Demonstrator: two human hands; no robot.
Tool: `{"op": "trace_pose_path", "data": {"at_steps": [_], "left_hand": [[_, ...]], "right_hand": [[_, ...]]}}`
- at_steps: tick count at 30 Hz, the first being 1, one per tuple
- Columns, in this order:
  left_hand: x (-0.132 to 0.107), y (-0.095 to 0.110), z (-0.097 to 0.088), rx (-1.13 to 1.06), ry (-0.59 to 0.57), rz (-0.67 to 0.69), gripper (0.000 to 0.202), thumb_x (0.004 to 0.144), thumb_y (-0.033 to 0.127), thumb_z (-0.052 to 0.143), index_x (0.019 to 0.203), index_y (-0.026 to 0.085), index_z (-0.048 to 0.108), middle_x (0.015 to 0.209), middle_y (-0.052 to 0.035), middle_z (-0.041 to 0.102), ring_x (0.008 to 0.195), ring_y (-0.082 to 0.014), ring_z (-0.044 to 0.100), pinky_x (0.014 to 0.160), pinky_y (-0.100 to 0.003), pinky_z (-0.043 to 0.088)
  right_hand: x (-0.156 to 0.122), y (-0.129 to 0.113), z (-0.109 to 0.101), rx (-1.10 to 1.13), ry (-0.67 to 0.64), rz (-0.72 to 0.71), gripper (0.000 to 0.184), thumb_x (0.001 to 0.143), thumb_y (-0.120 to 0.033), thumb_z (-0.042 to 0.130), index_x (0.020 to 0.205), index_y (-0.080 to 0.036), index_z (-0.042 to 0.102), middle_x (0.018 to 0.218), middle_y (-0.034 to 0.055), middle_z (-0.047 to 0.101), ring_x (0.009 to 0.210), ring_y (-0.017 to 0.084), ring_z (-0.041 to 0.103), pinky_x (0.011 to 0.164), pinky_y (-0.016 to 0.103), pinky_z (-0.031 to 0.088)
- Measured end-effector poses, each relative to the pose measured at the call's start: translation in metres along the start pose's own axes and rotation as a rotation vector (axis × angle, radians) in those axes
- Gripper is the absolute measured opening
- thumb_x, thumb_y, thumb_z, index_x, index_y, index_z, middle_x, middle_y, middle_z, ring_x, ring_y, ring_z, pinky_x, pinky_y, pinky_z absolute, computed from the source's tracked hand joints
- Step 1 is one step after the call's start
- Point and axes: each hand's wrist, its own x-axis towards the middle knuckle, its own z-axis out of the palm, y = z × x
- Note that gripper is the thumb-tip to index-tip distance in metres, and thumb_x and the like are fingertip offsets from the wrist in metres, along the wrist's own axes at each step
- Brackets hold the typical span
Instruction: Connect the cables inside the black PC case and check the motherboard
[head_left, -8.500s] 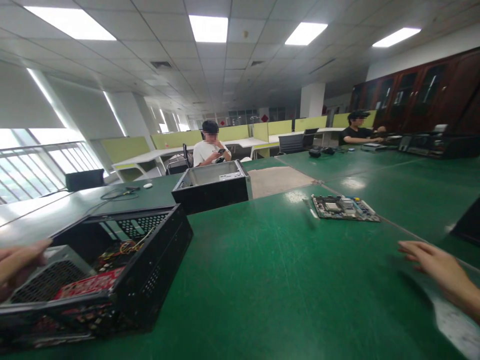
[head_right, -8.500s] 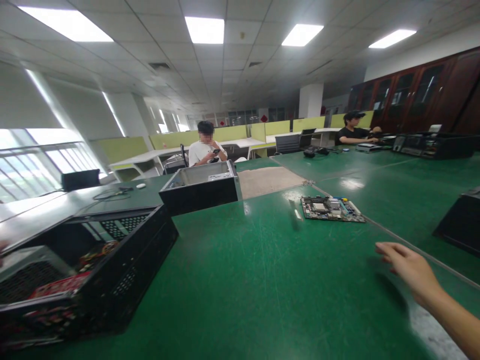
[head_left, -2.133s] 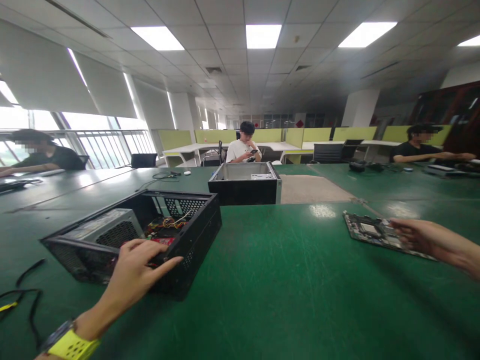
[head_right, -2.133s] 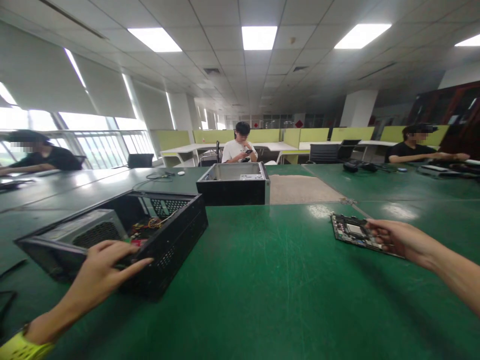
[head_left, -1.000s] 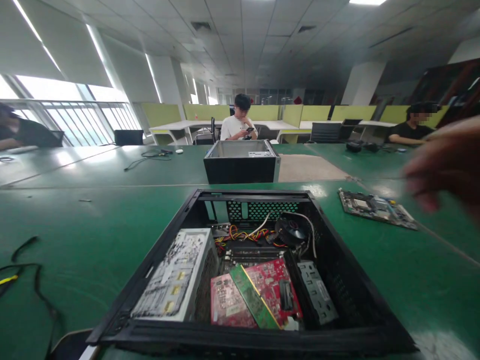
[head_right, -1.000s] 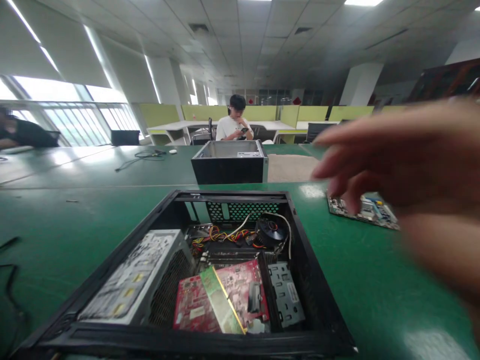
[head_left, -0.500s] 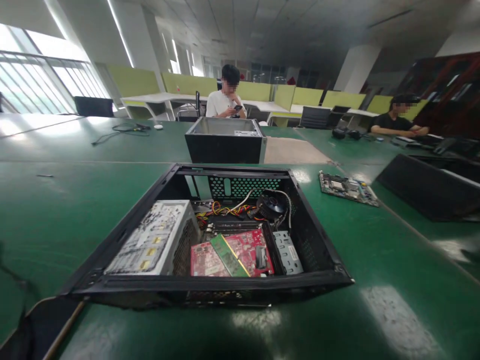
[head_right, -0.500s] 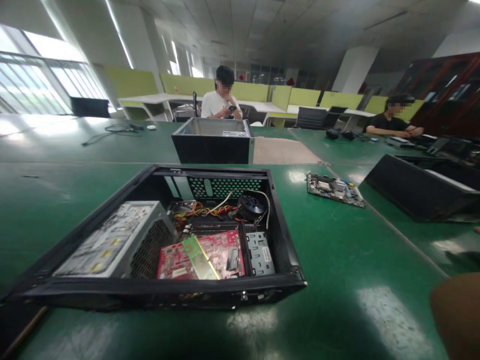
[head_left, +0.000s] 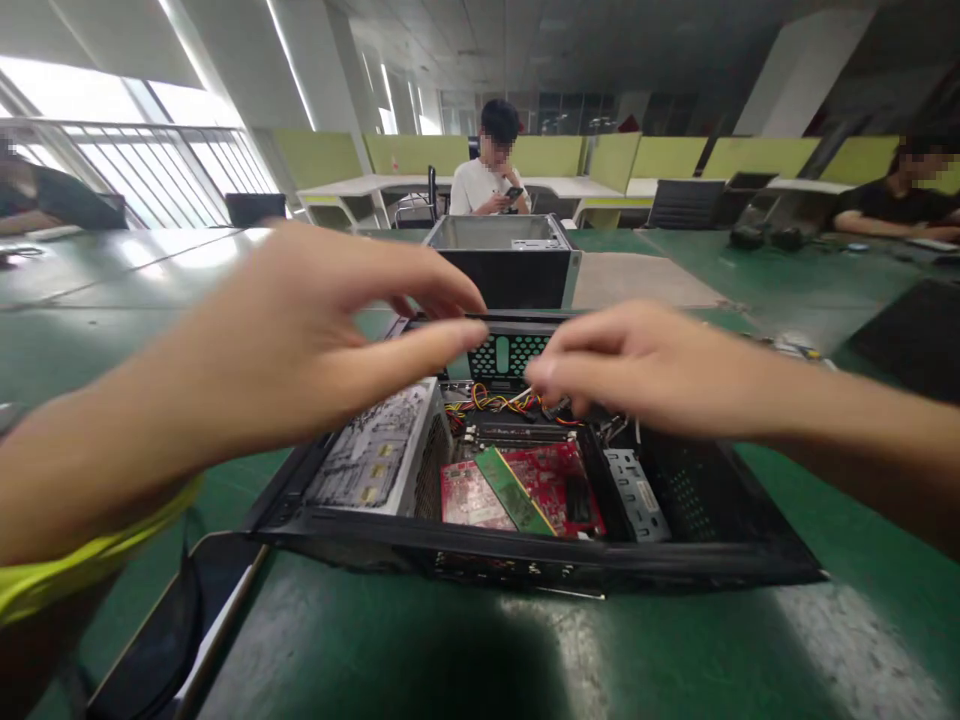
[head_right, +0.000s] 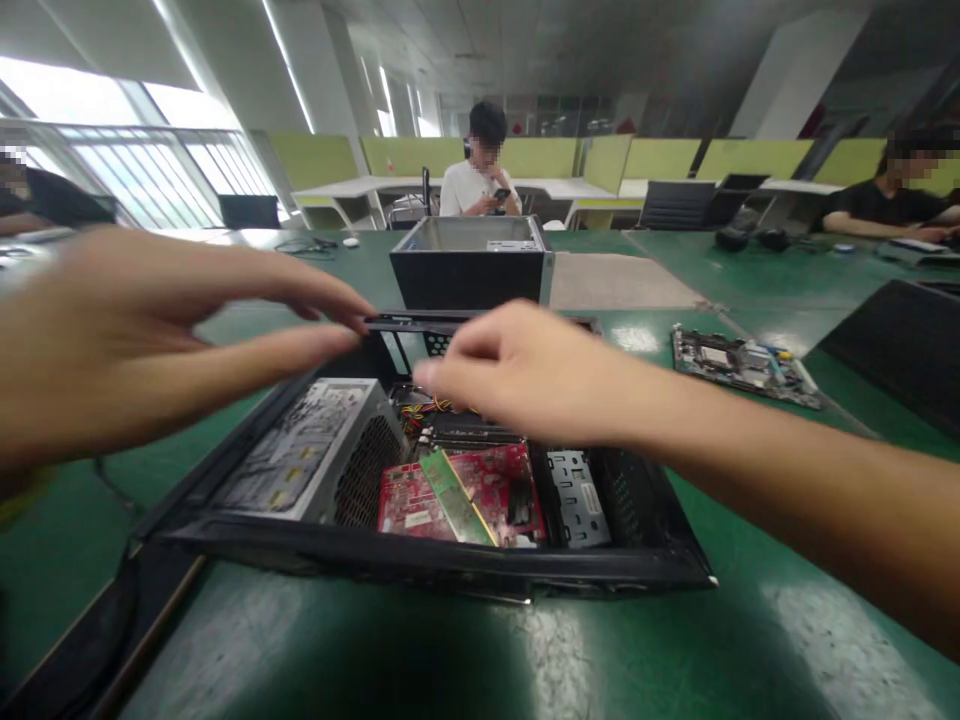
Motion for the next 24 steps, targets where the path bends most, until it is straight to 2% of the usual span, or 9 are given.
{"op": "trace_pose_path", "data": {"at_steps": [2, 3, 5, 8, 11, 15, 18, 21, 24], "left_hand": [[0.014, -0.01, 0.018, 0.043, -0.147, 0.093, 0.051, 0.09, 0.059, 0.038, 0.113, 0.02, 0.061, 0.109, -0.0058, 0.064, 0.095, -0.0228, 0.06, 0.085, -0.036, 0.047], [0.022, -0.019, 0.028, 0.08, -0.196, 0.128, 0.053, 0.087, 0.061, 0.041, 0.115, 0.02, 0.06, 0.114, -0.007, 0.062, 0.102, -0.026, 0.058, 0.089, -0.039, 0.045], [0.036, -0.045, 0.051, 0.145, -0.18, 0.112, 0.062, 0.085, 0.063, 0.044, 0.126, 0.018, 0.051, 0.131, -0.0111, 0.052, 0.118, -0.0317, 0.047, 0.1, -0.044, 0.037], [0.051, -0.087, 0.082, 0.092, -0.159, -0.008, 0.071, 0.088, 0.062, 0.035, 0.136, 0.01, 0.039, 0.137, -0.0172, 0.044, 0.123, -0.0319, 0.042, 0.103, -0.043, 0.033], [0.054, -0.11, 0.103, -0.009, -0.228, -0.043, 0.073, 0.089, 0.062, 0.03, 0.135, 0.005, 0.038, 0.131, -0.0194, 0.048, 0.118, -0.0307, 0.046, 0.101, -0.041, 0.036], [0.048, -0.105, 0.111, -0.029, -0.166, -0.071, 0.074, 0.088, 0.063, 0.03, 0.133, 0.006, 0.041, 0.13, -0.0193, 0.047, 0.116, -0.0324, 0.046, 0.101, -0.044, 0.036], [0.04, -0.094, 0.107, -0.044, -0.157, -0.081, 0.078, 0.086, 0.067, 0.03, 0.133, 0.006, 0.041, 0.129, -0.0193, 0.048, 0.116, -0.0333, 0.046, 0.101, -0.046, 0.036], [0.033, -0.087, 0.107, -0.048, -0.154, -0.088, 0.081, 0.086, 0.068, 0.03, 0.134, 0.003, 0.039, 0.13, -0.0213, 0.048, 0.118, -0.0335, 0.045, 0.102, -0.044, 0.036], [0.033, -0.077, 0.107, -0.027, -0.135, -0.104, 0.076, 0.087, 0.062, 0.036, 0.134, 0.003, 0.04, 0.132, -0.0216, 0.046, 0.121, -0.0321, 0.044, 0.103, -0.042, 0.036]], "right_hand": [[0.018, 0.009, 0.032, -0.2, -0.211, -0.012, 0.039, 0.085, -0.05, 0.05, 0.084, -0.016, 0.067, 0.077, 0.0057, 0.067, 0.068, 0.018, 0.061, 0.06, 0.029, 0.044], [0.025, 0.016, 0.047, -0.31, -0.249, -0.035, 0.04, 0.082, -0.052, 0.054, 0.087, -0.015, 0.067, 0.083, 0.0085, 0.068, 0.072, 0.021, 0.062, 0.063, 0.031, 0.045], [0.037, 0.029, 0.071, -0.407, -0.312, -0.104, 0.051, 0.078, -0.058, 0.056, 0.1, -0.013, 0.065, 0.097, 0.0134, 0.067, 0.084, 0.025, 0.062, 0.069, 0.034, 0.046], [0.046, 0.042, 0.086, -0.279, -0.498, -0.139, 0.061, 0.077, -0.067, 0.051, 0.109, -0.016, 0.061, 0.098, 0.0118, 0.066, 0.084, 0.024, 0.062, 0.069, 0.032, 0.046], [0.044, 0.04, 0.087, -0.284, -0.512, -0.043, 0.055, 0.075, -0.067, 0.054, 0.101, -0.02, 0.064, 0.09, 0.0089, 0.068, 0.078, 0.025, 0.063, 0.063, 0.032, 0.046], [0.03, 0.029, 0.087, -0.382, -0.401, 0.068, 0.039, 0.072, -0.058, 0.062, 0.087, -0.022, 0.065, 0.08, 0.007, 0.067, 0.073, 0.026, 0.063, 0.061, 0.034, 0.045], [0.019, 0.03, 0.09, -0.332, -0.395, 0.092, 0.039, 0.068, -0.055, 0.067, 0.09, -0.024, 0.066, 0.082, 0.0061, 0.068, 0.074, 0.027, 0.064, 0.061, 0.033, 0.045], [0.019, 0.035, 0.093, -0.245, -0.408, 0.03, 0.037, 0.07, -0.05, 0.068, 0.098, -0.024, 0.067, 0.087, 0.0054, 0.069, 0.081, 0.026, 0.064, 0.067, 0.033, 0.045], [0.028, 0.038, 0.095, -0.142, -0.403, -0.096, 0.028, 0.074, -0.041, 0.068, 0.094, -0.022, 0.07, 0.089, 0.0043, 0.069, 0.087, 0.022, 0.062, 0.075, 0.03, 0.044]]}}
